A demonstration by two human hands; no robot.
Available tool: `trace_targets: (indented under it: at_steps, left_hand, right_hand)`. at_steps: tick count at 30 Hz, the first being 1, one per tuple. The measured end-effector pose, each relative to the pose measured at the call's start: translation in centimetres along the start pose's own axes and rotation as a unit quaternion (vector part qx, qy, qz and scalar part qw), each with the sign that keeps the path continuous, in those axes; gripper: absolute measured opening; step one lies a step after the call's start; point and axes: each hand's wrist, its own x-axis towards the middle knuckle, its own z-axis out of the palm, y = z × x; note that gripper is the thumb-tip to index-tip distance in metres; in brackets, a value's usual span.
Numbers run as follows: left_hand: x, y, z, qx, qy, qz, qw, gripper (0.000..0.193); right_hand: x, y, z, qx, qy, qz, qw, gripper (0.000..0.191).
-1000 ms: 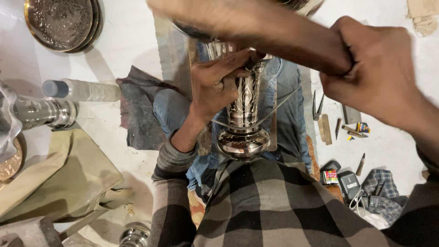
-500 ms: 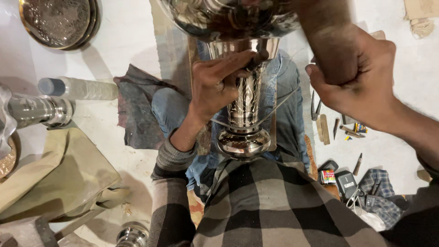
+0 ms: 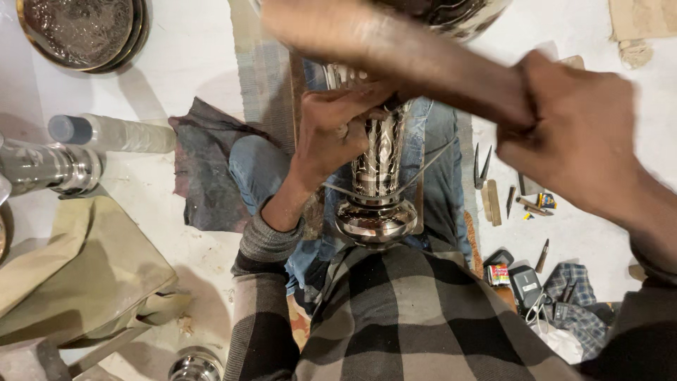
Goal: The person sits on the floor and repeatedly strikes a silver metal vessel with a wooden mallet. They hold a chisel-like tool against the vessel's surface while hammering, then rotate the vessel to work on different sections.
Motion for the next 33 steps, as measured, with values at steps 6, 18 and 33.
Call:
trace_targets:
  at_steps: [6, 18, 33]
  left_hand:
    - [0.0, 0.1, -0.3, 0.014, -0.01, 0.003, 1.0, 0.055]
    - [-0.2, -1.5, -0.3, 0.038, -0.009, 0.05, 0.998, 0.055]
    - [0.6, -1.4, -1.3, 0.049, -0.036, 0.082, 0.995, 0.058]
  right_hand:
    - [-0.3, -0.8, -0.4, -0.029, -0.007, -0.003, 1.0, 0.034]
    - [-1.0, -1.0, 0.3, -0.014, 0.014, 0.01, 1.0, 0.034]
    - [-3.2, -0.2, 1.7, 0.104, 0.036, 0.043, 0.993, 0.023]
